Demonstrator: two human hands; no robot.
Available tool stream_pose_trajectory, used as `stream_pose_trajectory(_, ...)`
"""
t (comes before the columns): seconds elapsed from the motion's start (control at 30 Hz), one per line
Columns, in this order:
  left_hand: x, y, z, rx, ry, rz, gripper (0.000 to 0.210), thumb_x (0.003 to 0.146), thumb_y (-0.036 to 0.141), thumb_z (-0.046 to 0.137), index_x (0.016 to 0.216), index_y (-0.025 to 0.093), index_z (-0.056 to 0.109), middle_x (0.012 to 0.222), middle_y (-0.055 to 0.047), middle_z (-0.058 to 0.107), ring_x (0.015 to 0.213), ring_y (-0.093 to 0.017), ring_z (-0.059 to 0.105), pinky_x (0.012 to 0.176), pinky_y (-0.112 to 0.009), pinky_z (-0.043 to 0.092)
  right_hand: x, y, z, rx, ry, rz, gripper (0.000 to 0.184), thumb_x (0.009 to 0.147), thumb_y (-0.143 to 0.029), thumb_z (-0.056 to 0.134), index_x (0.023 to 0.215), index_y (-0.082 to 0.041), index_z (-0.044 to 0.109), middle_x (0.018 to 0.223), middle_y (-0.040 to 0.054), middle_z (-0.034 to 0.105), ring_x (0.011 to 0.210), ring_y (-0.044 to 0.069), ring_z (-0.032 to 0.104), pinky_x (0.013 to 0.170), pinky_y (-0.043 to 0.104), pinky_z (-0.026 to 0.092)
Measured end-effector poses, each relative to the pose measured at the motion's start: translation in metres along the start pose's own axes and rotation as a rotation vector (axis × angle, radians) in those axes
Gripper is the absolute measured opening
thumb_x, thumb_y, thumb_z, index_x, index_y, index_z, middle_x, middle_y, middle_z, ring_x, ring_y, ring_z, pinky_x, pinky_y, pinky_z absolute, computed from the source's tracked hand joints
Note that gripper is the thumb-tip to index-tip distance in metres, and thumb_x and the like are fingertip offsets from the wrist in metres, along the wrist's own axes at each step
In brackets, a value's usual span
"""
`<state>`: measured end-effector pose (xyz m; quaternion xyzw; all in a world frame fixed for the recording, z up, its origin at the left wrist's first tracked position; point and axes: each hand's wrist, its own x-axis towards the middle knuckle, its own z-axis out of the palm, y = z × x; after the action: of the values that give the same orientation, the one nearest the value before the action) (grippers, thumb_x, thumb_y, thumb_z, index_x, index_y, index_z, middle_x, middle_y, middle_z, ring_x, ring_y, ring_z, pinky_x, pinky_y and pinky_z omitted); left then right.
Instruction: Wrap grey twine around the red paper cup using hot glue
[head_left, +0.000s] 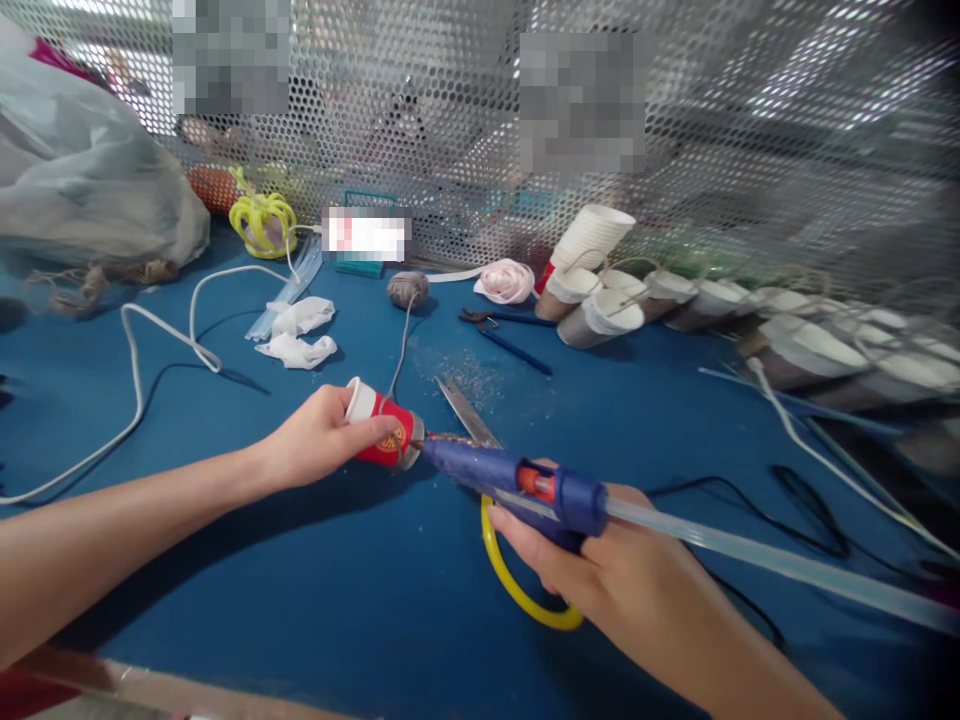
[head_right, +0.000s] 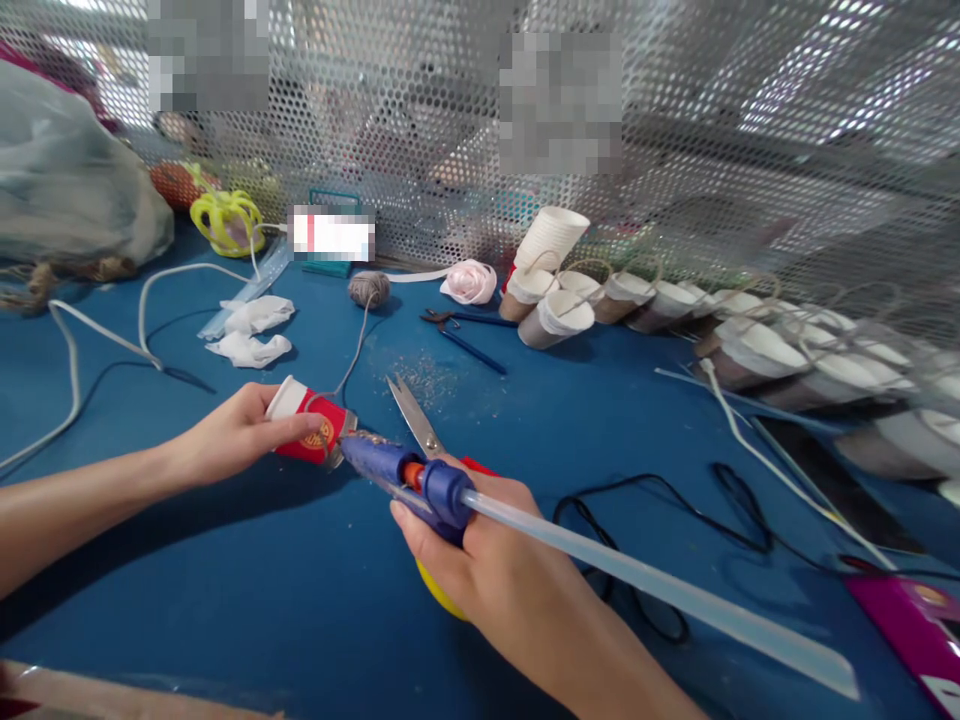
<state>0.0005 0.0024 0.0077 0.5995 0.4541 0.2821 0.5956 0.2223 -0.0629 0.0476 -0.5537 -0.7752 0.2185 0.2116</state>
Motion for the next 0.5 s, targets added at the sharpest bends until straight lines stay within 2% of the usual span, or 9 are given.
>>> stream_pose_trajectory(0.1, 0.0001, 0.0003, 0.0004, -0.060, -0.007, -0.011, 0.023, 0.077, 0.031, 0.057, 0.080, 0.012, 0.070, 0.076, -0.005, 0.073, 0.068, -0.016, 0.065, 0.064, -0.022, 0.048, -0.0015, 0.0001, 0.0008, 0.018, -0.036, 0.008, 0.013, 0.077, -0.031, 0.052, 0.067, -0.023, 0.057, 0.059, 0.0007, 0.063, 0.048, 0.015, 0.057, 0.046, 0.024, 0.046)
stream_pose_trajectory(0.23, 0.0001, -0.0001, 0.0003, 0.010, 0.050, -0.010, 0.026, 0.076, 0.034, 0.058, 0.079, 0.011, 0.069, 0.075, -0.005, 0.073, 0.064, -0.016, 0.064, 0.059, -0.022, 0.047, -0.0011, 0.0012, 0.0013, 0.004, -0.009, 0.007, 0.011, 0.076, -0.029, 0.052, 0.067, -0.024, 0.056, 0.055, 0.0000, 0.061, 0.046, 0.015, 0.055, 0.048, 0.025, 0.047)
stream_pose_trajectory(0.5, 0.0012, 0.0000, 0.0008, -0.025, 0.049, -0.006, 0.022, 0.076, 0.032, 0.058, 0.075, 0.013, 0.069, 0.073, -0.004, 0.073, 0.067, -0.016, 0.064, 0.061, -0.021, 0.047, -0.0025, 0.0039, 0.0028, -0.022, -0.015, -0.017, 0.008, 0.077, -0.030, 0.053, 0.071, -0.025, 0.056, 0.063, 0.0010, 0.064, 0.050, 0.016, 0.058, 0.044, 0.024, 0.046)
